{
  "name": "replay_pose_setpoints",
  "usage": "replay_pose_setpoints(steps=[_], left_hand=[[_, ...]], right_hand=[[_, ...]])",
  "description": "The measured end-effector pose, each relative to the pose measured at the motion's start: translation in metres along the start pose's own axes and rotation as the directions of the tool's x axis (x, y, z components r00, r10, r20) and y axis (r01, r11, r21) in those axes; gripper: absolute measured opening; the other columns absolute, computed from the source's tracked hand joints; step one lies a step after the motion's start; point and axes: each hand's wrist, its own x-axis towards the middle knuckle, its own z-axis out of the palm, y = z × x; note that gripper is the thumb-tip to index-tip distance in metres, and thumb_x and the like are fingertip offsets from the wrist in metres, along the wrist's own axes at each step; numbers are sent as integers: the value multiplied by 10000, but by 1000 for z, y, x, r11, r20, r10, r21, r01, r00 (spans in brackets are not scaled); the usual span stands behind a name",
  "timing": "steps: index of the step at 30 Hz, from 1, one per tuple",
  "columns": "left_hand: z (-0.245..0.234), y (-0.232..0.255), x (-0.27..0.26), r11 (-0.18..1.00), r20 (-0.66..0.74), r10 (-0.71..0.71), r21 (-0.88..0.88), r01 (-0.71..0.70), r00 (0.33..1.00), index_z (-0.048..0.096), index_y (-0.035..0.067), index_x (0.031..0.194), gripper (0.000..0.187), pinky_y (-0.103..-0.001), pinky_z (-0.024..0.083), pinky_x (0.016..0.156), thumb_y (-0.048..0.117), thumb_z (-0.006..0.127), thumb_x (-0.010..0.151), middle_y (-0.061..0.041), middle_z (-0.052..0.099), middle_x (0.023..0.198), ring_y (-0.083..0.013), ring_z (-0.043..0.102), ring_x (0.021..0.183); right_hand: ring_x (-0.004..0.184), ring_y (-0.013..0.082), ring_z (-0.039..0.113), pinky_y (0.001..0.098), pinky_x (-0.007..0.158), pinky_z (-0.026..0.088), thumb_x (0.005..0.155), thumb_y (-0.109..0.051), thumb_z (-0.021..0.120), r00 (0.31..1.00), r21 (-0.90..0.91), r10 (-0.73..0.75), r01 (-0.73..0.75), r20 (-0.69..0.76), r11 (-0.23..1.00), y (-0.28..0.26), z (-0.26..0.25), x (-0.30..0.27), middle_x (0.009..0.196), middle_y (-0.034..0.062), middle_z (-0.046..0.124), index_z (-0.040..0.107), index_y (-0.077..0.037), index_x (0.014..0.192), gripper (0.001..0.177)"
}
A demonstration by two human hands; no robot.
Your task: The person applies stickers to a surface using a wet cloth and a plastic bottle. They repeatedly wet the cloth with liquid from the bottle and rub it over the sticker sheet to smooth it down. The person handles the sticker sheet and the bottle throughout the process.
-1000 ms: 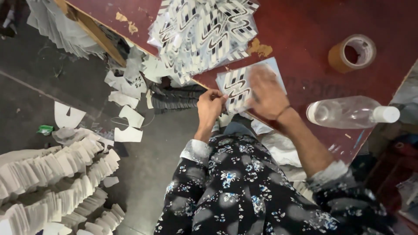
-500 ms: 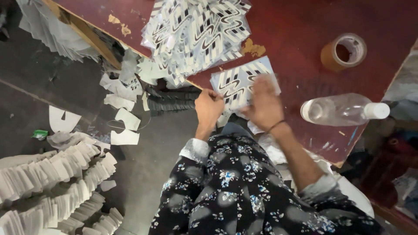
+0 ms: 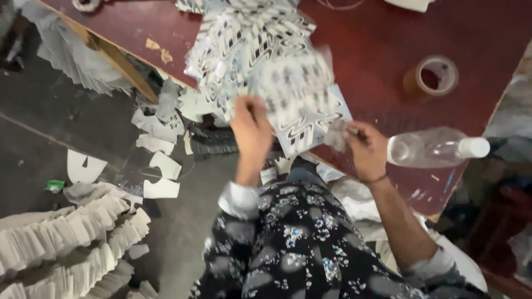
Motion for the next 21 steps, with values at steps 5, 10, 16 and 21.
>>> replay_pose_setpoints(steps=[5,10,16,21], left_hand=[[-8,-23,40,988,-56,147,45,-144,988,579,-1,1028,106,-304,515,658,90,630,1040,-78,664,823,-134,610,704],[14,-47,16,993,99,-32,-110,43,995,617,4,1055,119,-290,499,623,105,629,993,-27,669,834,-95,579,688],[14,-90,-19,935,9,-62,351,55,998,617,6,1017,129,-454,530,708,105,667,952,-198,688,819,-396,678,788],[15,-89,-27,821,90,62,561,-101,994,537,16,1041,194,-525,509,745,64,666,904,-225,685,912,-457,667,870]], right_hand=[[862,59,612,198,764,504,1002,16,685,999,62,18,-16,-39,998,-17,8,10,1004,18,704,686,14,1222,220],[803,37,577,183,712,477,984,12,705,998,104,25,-19,-54,994,-8,6,-1,969,-1,687,698,6,1218,235],[870,53,616,185,766,497,979,22,712,990,89,54,-43,-127,995,25,-21,-8,1024,22,707,703,10,1215,237],[922,72,665,195,814,539,970,34,702,987,72,56,-45,-151,996,27,-22,-14,1063,40,733,703,12,1199,230]])
